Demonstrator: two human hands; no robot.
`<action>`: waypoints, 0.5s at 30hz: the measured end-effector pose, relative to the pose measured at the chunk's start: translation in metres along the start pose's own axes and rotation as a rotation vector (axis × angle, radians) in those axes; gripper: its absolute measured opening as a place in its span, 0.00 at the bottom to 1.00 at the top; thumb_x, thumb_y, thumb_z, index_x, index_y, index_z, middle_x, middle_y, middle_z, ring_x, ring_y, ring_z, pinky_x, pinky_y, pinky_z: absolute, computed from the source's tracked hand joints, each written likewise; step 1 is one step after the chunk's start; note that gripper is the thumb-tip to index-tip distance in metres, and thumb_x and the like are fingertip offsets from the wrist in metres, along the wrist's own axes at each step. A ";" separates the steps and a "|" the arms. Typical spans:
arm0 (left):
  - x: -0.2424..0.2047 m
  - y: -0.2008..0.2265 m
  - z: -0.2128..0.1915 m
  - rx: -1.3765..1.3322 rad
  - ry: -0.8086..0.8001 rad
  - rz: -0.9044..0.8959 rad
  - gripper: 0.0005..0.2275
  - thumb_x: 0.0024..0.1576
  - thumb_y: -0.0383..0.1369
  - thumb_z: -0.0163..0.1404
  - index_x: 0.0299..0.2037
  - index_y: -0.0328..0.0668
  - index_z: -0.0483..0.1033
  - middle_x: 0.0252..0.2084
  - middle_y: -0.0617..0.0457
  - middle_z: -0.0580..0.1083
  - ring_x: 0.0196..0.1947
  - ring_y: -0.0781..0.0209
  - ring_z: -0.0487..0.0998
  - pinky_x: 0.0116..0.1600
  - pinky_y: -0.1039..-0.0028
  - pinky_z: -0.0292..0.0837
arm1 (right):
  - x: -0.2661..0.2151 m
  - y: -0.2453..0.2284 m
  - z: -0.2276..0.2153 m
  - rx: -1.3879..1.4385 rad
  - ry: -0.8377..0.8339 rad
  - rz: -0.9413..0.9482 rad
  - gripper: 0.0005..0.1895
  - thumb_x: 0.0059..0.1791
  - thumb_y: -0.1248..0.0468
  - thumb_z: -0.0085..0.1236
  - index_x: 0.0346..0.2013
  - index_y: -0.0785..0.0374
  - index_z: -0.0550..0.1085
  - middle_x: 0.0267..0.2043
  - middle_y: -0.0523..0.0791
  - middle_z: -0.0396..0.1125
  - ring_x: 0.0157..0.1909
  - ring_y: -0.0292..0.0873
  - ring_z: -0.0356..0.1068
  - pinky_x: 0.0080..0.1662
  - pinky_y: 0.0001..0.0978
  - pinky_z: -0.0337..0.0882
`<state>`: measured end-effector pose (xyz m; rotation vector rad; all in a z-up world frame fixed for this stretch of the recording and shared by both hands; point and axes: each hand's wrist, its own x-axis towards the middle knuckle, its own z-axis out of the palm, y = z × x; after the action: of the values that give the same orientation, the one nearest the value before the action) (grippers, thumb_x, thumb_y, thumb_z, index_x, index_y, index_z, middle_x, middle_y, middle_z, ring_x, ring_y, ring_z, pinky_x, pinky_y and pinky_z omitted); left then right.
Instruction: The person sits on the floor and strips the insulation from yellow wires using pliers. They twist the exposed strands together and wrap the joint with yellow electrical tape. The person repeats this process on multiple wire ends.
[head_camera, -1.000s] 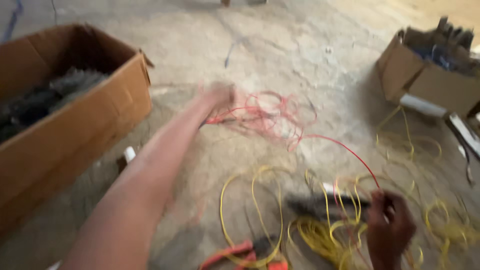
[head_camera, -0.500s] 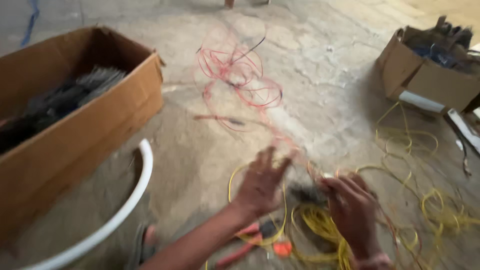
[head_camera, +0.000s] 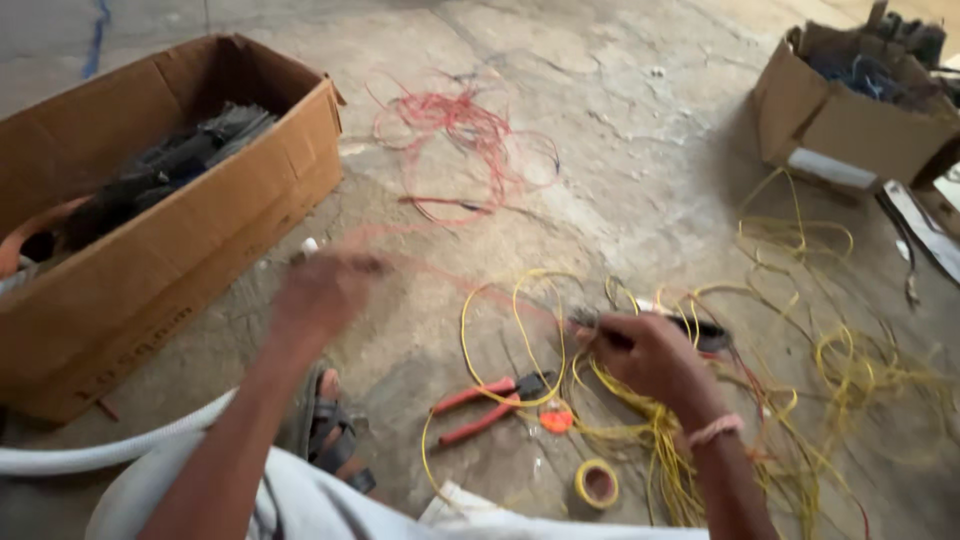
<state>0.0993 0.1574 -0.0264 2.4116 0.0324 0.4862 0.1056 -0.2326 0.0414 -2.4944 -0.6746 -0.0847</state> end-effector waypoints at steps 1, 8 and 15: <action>0.004 -0.016 -0.004 0.139 0.111 -0.011 0.11 0.55 0.32 0.50 0.42 0.54 0.86 0.40 0.43 0.80 0.41 0.44 0.81 0.47 0.59 0.76 | -0.005 0.007 -0.002 -0.032 0.007 0.029 0.15 0.48 0.57 0.62 0.24 0.65 0.74 0.17 0.54 0.57 0.18 0.46 0.51 0.25 0.40 0.58; 0.001 -0.031 -0.001 0.808 0.480 -0.084 0.27 0.50 0.50 0.50 0.58 0.46 0.78 0.50 0.32 0.78 0.44 0.39 0.80 0.47 0.56 0.75 | -0.012 0.040 -0.006 0.220 0.091 -0.122 0.12 0.52 0.59 0.59 0.34 0.67 0.75 0.25 0.49 0.66 0.28 0.33 0.60 0.30 0.36 0.64; -0.054 0.114 0.066 -0.140 0.165 0.572 0.31 0.52 0.27 0.48 0.69 0.34 0.59 0.54 0.32 0.71 0.49 0.34 0.75 0.52 0.52 0.70 | -0.002 -0.015 0.049 0.306 0.073 -0.004 0.11 0.51 0.63 0.59 0.29 0.69 0.71 0.18 0.48 0.58 0.24 0.35 0.53 0.26 0.36 0.61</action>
<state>0.0608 0.0199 -0.0204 2.2155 -0.6122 0.9095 0.0922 -0.1969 0.0072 -2.1864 -0.6123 -0.0683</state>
